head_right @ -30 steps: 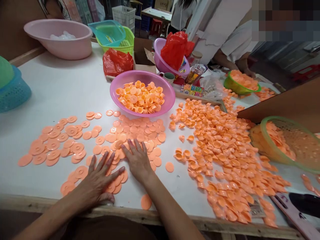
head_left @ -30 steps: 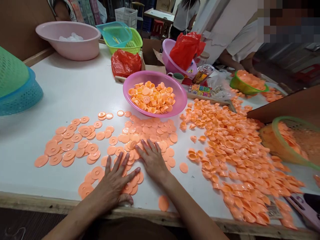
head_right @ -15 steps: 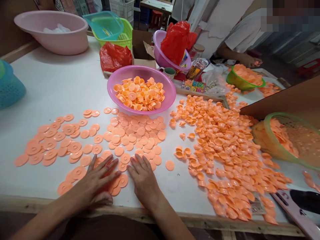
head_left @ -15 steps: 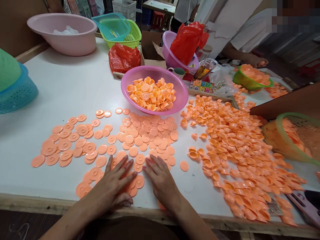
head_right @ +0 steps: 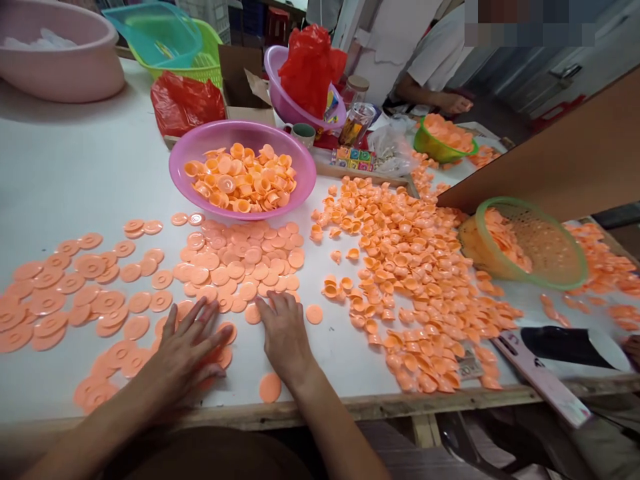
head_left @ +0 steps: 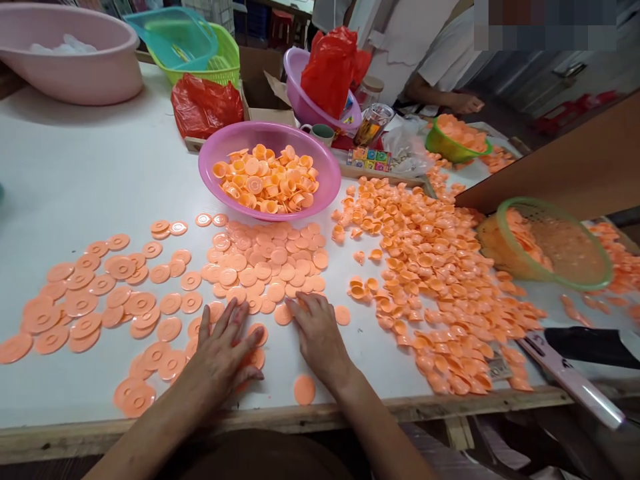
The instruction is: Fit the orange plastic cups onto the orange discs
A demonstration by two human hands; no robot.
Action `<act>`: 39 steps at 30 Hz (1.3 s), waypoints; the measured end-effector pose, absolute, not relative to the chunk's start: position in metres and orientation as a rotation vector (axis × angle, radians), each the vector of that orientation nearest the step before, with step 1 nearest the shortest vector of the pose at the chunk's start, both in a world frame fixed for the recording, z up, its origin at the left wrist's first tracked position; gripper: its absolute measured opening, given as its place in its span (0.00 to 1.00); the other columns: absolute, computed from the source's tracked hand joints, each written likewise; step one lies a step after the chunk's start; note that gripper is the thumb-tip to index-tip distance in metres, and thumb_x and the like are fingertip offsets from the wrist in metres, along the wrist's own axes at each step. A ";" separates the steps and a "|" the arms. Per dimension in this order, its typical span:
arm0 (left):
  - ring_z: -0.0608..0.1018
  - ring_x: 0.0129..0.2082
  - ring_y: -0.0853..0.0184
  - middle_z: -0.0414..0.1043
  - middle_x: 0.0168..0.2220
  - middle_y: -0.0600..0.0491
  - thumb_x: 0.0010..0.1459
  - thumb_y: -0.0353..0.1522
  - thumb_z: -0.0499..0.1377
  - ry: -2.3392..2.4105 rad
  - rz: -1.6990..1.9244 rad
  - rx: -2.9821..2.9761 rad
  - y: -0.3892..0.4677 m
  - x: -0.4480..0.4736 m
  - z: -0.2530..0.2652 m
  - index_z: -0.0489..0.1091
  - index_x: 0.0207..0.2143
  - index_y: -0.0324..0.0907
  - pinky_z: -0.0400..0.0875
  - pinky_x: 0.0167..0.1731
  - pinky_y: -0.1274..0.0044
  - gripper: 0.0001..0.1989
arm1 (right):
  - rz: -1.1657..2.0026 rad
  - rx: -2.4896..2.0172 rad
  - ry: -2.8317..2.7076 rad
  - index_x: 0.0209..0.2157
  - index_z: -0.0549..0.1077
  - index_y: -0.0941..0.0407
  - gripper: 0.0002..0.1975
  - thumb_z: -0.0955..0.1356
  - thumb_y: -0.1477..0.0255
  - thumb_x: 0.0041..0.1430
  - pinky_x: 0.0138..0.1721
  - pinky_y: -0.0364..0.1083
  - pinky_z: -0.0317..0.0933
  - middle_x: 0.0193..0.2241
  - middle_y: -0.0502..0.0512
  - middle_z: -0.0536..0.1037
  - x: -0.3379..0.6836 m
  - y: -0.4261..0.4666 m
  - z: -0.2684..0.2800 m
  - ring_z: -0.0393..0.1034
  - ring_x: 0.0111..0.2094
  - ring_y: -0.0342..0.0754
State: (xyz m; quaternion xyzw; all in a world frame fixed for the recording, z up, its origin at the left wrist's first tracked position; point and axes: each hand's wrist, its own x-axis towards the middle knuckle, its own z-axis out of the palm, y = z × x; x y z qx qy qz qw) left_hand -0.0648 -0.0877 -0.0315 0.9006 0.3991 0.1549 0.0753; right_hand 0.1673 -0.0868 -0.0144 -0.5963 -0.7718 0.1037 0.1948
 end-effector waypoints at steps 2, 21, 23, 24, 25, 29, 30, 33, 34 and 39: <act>0.61 0.66 0.44 0.63 0.63 0.38 0.54 0.46 0.65 1.122 0.456 2.716 -0.094 -0.069 -0.030 0.69 0.56 0.47 0.39 0.63 0.44 0.29 | 0.303 -1.608 -2.081 0.53 0.74 0.56 0.21 0.61 0.83 0.62 0.49 0.57 0.63 0.50 0.63 0.74 0.176 -0.088 -0.012 0.63 0.51 0.57; 0.72 0.58 0.56 0.74 0.55 0.44 0.67 0.33 0.52 0.983 0.616 2.736 -0.101 -0.053 -0.033 0.66 0.56 0.41 0.58 0.61 0.59 0.17 | -0.016 -2.153 -1.461 0.27 0.76 0.56 0.08 0.66 0.70 0.56 0.41 0.52 0.62 0.32 0.59 0.74 0.276 -0.059 -0.008 0.68 0.38 0.55; 0.75 0.51 0.58 0.77 0.49 0.44 0.67 0.29 0.50 1.140 0.667 2.598 -0.096 -0.053 -0.027 0.69 0.52 0.40 0.65 0.53 0.63 0.14 | 0.082 -2.077 -1.368 0.26 0.75 0.55 0.08 0.67 0.68 0.55 0.39 0.51 0.62 0.30 0.57 0.75 0.265 -0.065 -0.001 0.69 0.36 0.53; 0.76 0.47 0.59 0.77 0.45 0.45 0.67 0.28 0.50 1.223 0.657 2.530 -0.093 -0.053 -0.024 0.70 0.49 0.40 0.67 0.48 0.65 0.13 | 0.228 -2.033 -1.330 0.27 0.75 0.55 0.08 0.67 0.67 0.55 0.37 0.49 0.63 0.28 0.56 0.76 0.256 -0.069 0.003 0.69 0.32 0.51; 0.75 0.42 0.60 0.77 0.41 0.47 0.66 0.29 0.51 1.294 0.624 2.477 -0.090 -0.052 -0.021 0.72 0.46 0.41 0.66 0.43 0.66 0.11 | 0.427 -1.983 -1.301 0.27 0.74 0.55 0.07 0.67 0.67 0.55 0.33 0.47 0.62 0.26 0.54 0.76 0.244 -0.075 0.007 0.69 0.29 0.49; 0.72 0.36 0.62 0.75 0.34 0.51 0.65 0.32 0.54 1.422 0.471 2.417 -0.081 -0.039 -0.014 0.75 0.36 0.44 0.58 0.38 0.66 0.09 | 1.155 -1.777 -1.197 0.28 0.71 0.54 0.04 0.67 0.69 0.54 0.24 0.43 0.59 0.20 0.47 0.73 0.185 -0.093 0.005 0.67 0.20 0.44; 0.72 0.35 0.62 0.74 0.33 0.51 0.65 0.32 0.55 1.411 0.460 2.417 -0.080 -0.035 -0.014 0.75 0.34 0.44 0.56 0.38 0.66 0.09 | 1.217 -1.761 -1.179 0.27 0.71 0.54 0.04 0.67 0.70 0.54 0.23 0.42 0.59 0.19 0.47 0.72 0.171 -0.095 0.001 0.66 0.20 0.44; 0.70 0.35 0.63 0.73 0.30 0.52 0.65 0.30 0.54 1.378 0.455 2.406 -0.080 -0.025 -0.017 0.74 0.29 0.43 0.54 0.38 0.66 0.12 | 1.177 -1.798 -1.187 0.25 0.68 0.54 0.05 0.66 0.72 0.53 0.23 0.41 0.58 0.18 0.46 0.71 0.144 -0.098 -0.010 0.65 0.20 0.43; 0.70 0.35 0.63 0.73 0.30 0.52 0.66 0.30 0.54 1.369 0.459 2.394 -0.080 -0.024 -0.018 0.73 0.29 0.42 0.54 0.38 0.66 0.13 | 1.127 -1.817 -1.220 0.24 0.67 0.54 0.05 0.65 0.73 0.53 0.24 0.41 0.57 0.18 0.46 0.71 0.139 -0.097 -0.012 0.65 0.21 0.43; 0.71 0.36 0.64 0.74 0.33 0.51 0.66 0.29 0.51 1.294 0.433 2.257 -0.075 -0.028 -0.019 0.76 0.35 0.43 0.56 0.40 0.67 0.13 | 0.957 -1.854 -1.411 0.23 0.64 0.54 0.06 0.64 0.75 0.52 0.25 0.41 0.56 0.19 0.45 0.70 0.136 -0.091 -0.012 0.63 0.21 0.42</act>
